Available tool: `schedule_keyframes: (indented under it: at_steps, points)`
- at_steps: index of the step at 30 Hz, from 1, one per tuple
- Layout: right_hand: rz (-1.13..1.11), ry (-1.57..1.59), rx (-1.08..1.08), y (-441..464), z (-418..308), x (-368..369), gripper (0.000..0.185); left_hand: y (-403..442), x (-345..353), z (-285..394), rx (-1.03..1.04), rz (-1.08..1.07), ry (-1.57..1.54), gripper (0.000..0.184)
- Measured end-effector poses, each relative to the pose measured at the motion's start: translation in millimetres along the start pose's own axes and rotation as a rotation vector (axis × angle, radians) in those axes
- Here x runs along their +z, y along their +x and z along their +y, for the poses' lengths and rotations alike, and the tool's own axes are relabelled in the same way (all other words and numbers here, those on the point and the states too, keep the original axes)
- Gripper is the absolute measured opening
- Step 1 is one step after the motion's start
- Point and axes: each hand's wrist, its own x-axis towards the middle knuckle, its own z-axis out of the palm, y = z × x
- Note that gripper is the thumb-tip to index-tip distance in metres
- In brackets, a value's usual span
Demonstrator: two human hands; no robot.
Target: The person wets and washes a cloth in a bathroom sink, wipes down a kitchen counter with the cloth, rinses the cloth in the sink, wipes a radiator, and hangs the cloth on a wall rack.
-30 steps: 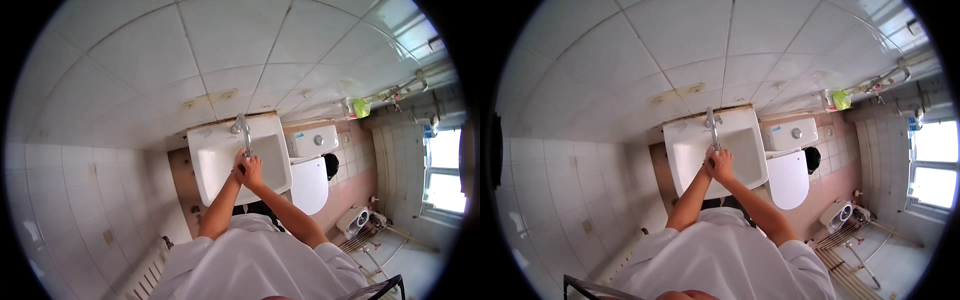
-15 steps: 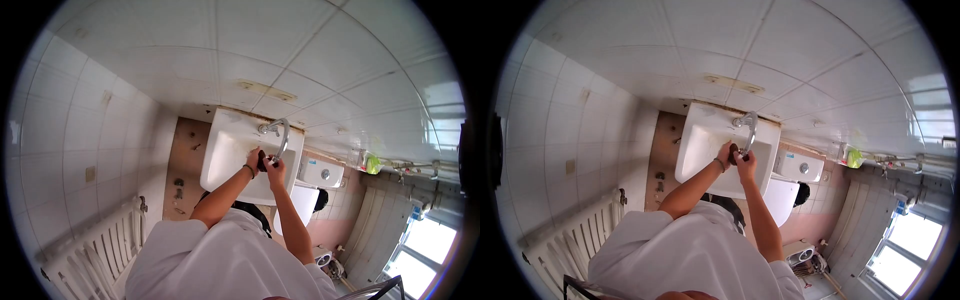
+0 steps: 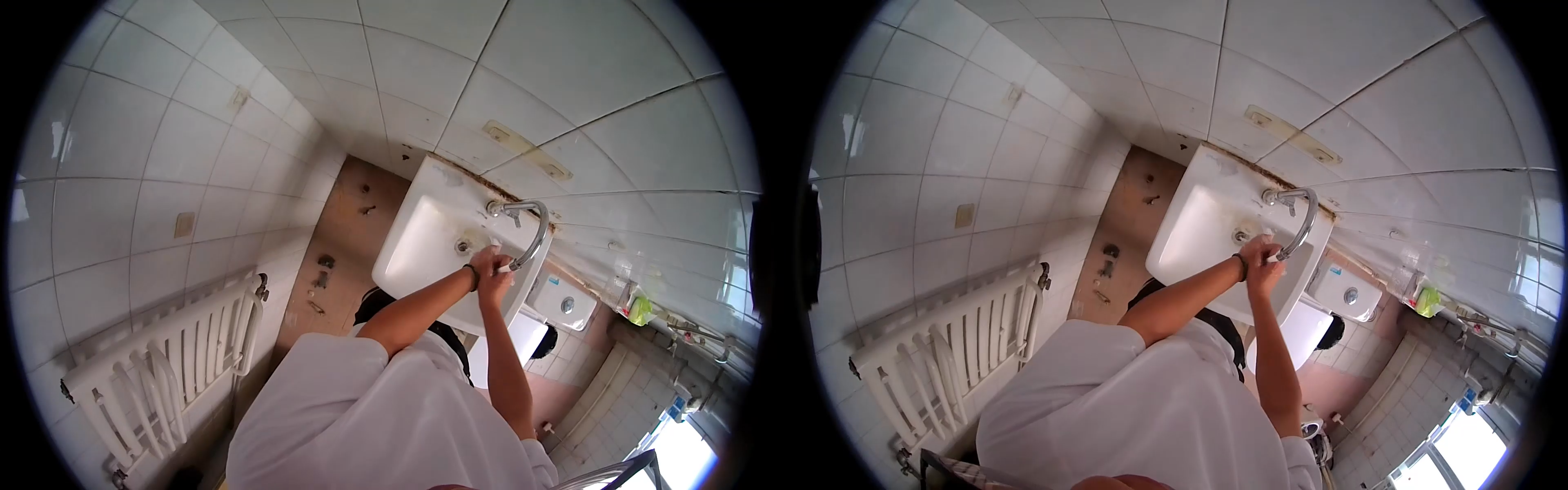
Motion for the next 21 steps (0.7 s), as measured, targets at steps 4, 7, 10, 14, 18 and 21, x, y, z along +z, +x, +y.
schedule_keyframes:
  at_steps: [4,7,10,14,18,21]
  points:
    - [-0.033,0.211,0.313,11.5,66.6,20.0,0.029,29.9,-0.2,-60.5,-0.346,0.24,-0.625,0.05]
    - [-0.016,0.639,0.727,17.0,58.8,23.2,0.036,-31.8,8.4,44.2,-0.196,0.524,0.044,0.047]
    - [-0.073,0.974,0.98,11.3,5.8,4.2,0.04,-7.6,-25.2,12.1,-0.03,0.624,0.219,0.04]
    - [-0.142,0.244,0.585,-6.5,-13.7,-13.6,0.033,4.6,-29.6,0.1,-0.045,0.6,-0.19,0.022]
    - [-0.007,-0.043,-0.199,-18.3,-36.9,-25.2,0.035,8.4,-36.2,-17.2,-0.331,0.124,-0.456,0.022]
    - [-0.072,-0.08,-0.372,-20.5,-23.3,-28.2,0.03,21.9,-35.4,-39.1,-0.448,-0.31,-0.947,0.042]
